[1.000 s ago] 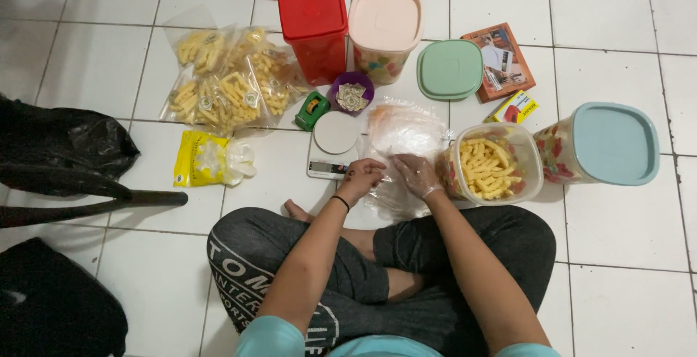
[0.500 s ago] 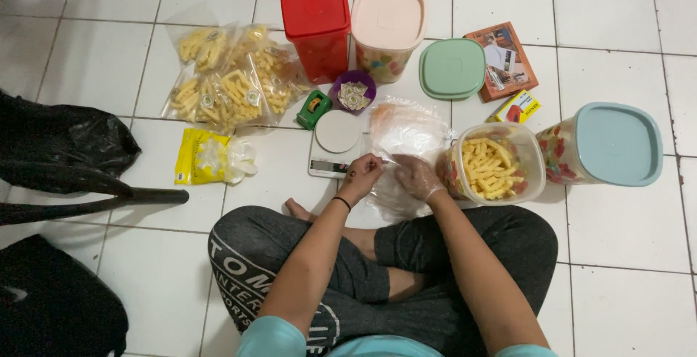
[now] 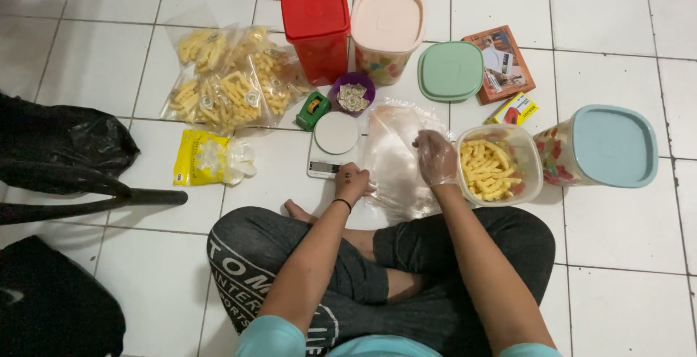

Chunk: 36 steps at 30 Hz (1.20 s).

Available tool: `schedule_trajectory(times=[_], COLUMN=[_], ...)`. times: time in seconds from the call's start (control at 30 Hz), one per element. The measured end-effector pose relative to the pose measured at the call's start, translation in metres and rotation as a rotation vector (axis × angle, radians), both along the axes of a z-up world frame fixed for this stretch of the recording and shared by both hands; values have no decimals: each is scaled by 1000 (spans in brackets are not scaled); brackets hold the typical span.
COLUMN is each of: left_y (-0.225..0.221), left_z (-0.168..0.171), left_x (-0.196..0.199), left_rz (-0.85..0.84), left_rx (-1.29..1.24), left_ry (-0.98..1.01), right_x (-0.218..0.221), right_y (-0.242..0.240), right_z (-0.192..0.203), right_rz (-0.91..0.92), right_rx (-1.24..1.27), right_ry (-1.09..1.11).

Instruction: Packing frozen french fries into small plastic bags and weighing them on a digital scale.

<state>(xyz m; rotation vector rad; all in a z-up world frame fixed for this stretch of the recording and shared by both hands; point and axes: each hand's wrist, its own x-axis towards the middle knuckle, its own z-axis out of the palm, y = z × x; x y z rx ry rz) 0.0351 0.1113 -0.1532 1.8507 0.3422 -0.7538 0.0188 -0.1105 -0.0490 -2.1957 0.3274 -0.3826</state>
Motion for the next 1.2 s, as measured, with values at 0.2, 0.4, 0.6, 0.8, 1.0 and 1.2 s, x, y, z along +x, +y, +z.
schedule_trajectory(times=[0.2,0.4,0.6,0.8,1.0,1.2], left_y=[0,-5,-6,-4,42,61], left_z=[-15,83,198,146,209,157], left_x=[1,-16,-31,15,18,24], left_rz=[-30,-165,-291,231,118,92], left_rx=[68,113,244,-625,-775,-670], left_ry=[58,10,-60,77,109,58], right_x=[20,12,1,-6,8,26], right_y=[-25,-21,7,21,35,18], right_z=[67,152,184,152,101,8], right_rz=[-26,-47,-24,100,-29,-209], right_rx=[-52,421,982,1232,1216,1338], right_ry=[-282,-329,-47,126,119,266])
